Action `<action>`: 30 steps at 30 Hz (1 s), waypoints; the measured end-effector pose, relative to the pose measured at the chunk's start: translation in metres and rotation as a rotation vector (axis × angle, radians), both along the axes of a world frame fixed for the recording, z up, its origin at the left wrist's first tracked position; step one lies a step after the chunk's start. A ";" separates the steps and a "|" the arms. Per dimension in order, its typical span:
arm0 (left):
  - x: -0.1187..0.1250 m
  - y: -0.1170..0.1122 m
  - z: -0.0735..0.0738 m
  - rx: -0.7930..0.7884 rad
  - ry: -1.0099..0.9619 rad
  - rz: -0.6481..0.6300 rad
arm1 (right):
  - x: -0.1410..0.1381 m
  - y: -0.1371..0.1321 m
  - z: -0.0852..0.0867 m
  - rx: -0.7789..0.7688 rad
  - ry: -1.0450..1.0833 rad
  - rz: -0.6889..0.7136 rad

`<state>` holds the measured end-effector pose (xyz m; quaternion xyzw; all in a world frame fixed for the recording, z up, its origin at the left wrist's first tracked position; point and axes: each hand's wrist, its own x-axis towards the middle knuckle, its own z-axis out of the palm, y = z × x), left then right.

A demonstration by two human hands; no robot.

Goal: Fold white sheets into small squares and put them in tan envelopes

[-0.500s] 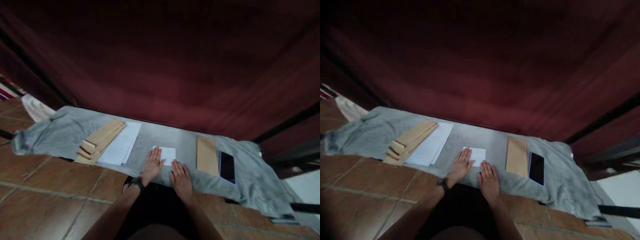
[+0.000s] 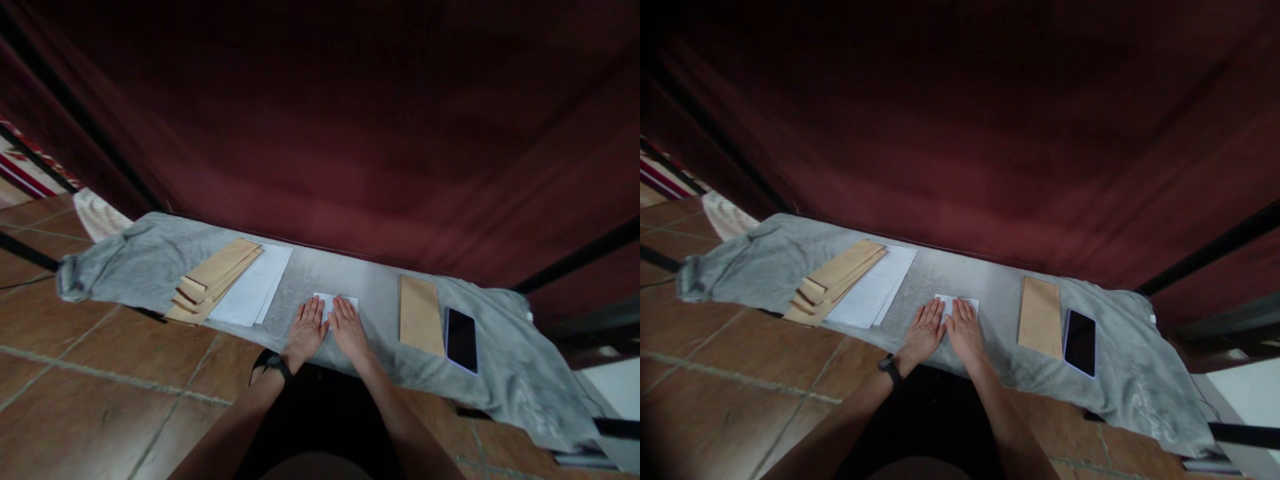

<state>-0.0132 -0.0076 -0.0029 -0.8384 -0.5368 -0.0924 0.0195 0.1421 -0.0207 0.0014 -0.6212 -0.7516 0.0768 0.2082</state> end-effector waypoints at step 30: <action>0.035 -0.042 -0.010 0.102 -0.090 -0.189 | 0.055 -0.019 -0.022 -0.076 -0.222 -0.087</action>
